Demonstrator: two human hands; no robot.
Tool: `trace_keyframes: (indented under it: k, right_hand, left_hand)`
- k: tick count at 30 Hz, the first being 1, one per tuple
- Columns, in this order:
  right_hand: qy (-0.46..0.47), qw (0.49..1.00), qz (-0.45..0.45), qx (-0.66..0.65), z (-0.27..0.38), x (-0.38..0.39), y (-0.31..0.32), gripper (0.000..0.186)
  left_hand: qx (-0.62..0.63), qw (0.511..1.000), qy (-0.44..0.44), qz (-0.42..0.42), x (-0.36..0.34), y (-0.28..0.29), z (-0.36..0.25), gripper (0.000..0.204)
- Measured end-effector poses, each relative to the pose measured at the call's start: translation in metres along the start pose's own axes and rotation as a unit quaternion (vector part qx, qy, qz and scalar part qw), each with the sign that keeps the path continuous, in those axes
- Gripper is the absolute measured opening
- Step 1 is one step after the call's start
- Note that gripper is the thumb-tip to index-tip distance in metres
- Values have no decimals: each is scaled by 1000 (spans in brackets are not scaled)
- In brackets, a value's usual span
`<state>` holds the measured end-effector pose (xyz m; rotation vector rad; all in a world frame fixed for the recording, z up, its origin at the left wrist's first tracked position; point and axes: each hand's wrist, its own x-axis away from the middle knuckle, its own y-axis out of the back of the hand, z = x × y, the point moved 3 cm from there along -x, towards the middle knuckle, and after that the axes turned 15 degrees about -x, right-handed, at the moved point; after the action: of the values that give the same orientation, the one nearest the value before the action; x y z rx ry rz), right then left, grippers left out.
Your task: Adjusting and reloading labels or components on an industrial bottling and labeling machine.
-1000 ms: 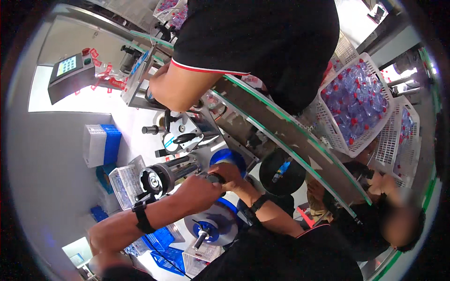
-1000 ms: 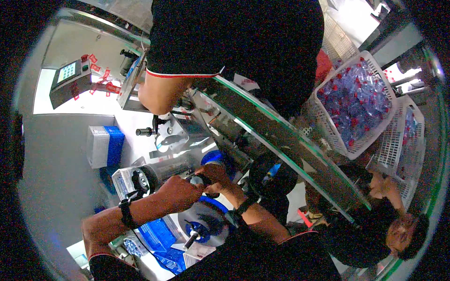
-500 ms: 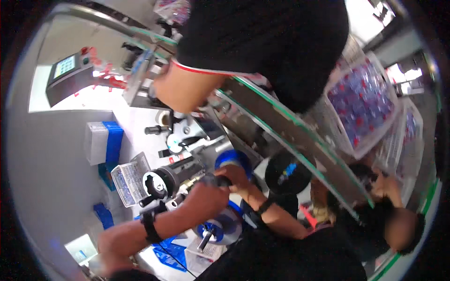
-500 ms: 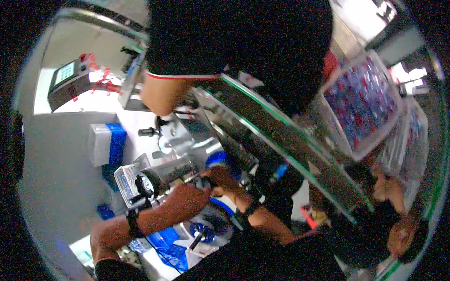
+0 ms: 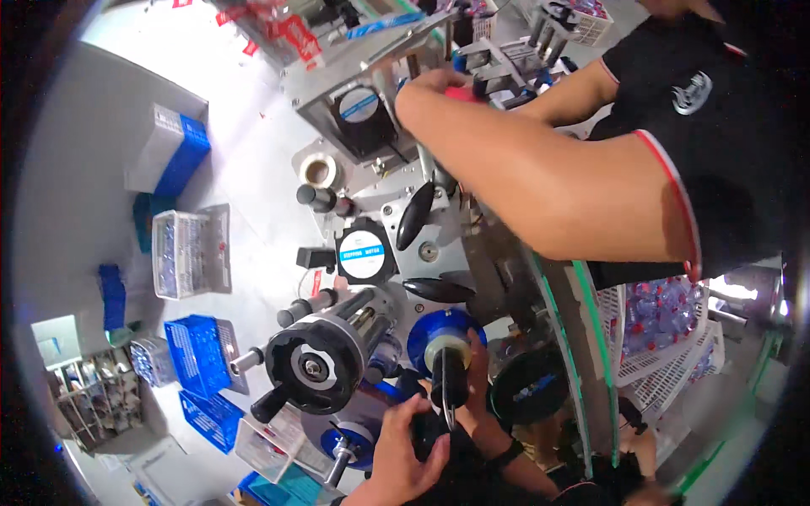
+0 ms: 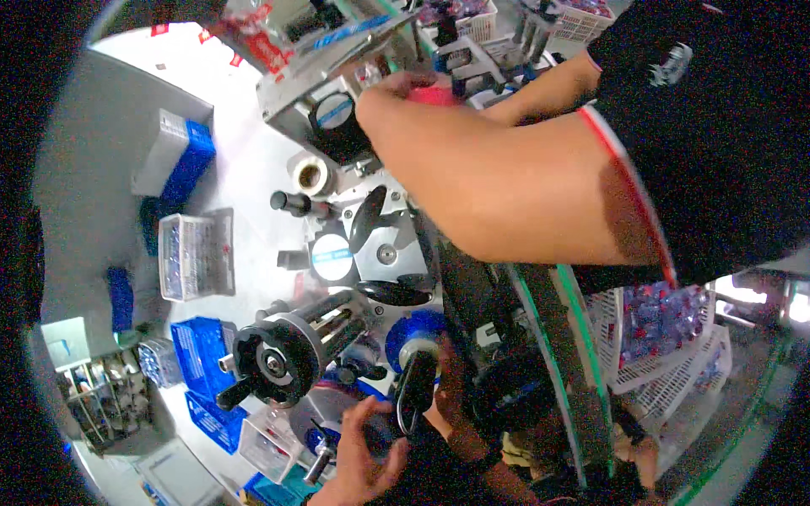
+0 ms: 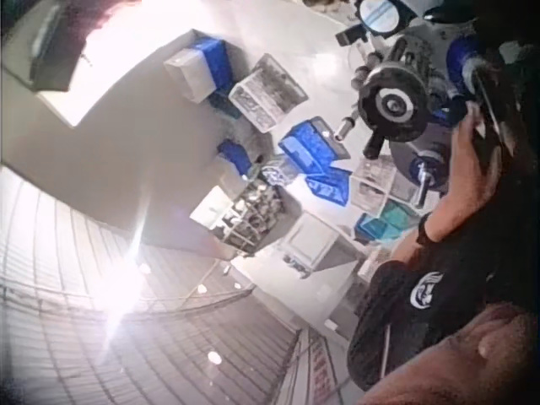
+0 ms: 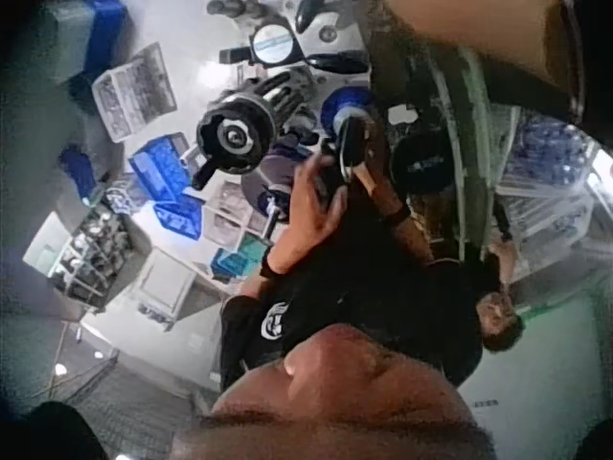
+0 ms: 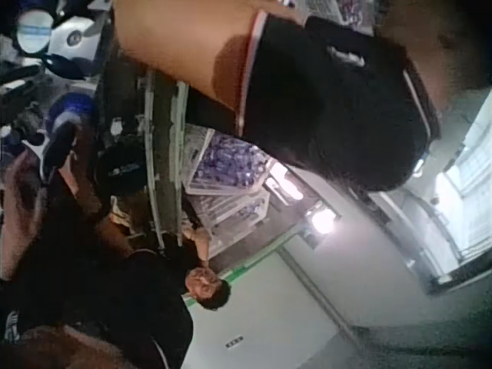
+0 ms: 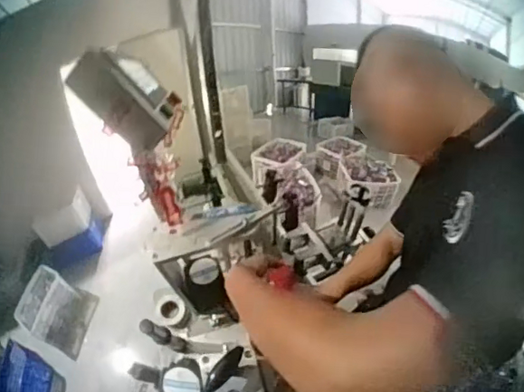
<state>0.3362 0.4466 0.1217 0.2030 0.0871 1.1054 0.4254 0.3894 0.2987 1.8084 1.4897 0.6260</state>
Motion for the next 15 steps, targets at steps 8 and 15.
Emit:
trace_keyframes:
  k: [8,15]
  right_hand:
    - [-59,995,47,61,-7,-17,3,111]
    - [12,998,69,0,-27,-10,3,84]
  left_hand:
    - [-27,966,-66,249,17,-27,39,45]
    - [-14,972,-84,218,29,-36,45,55]
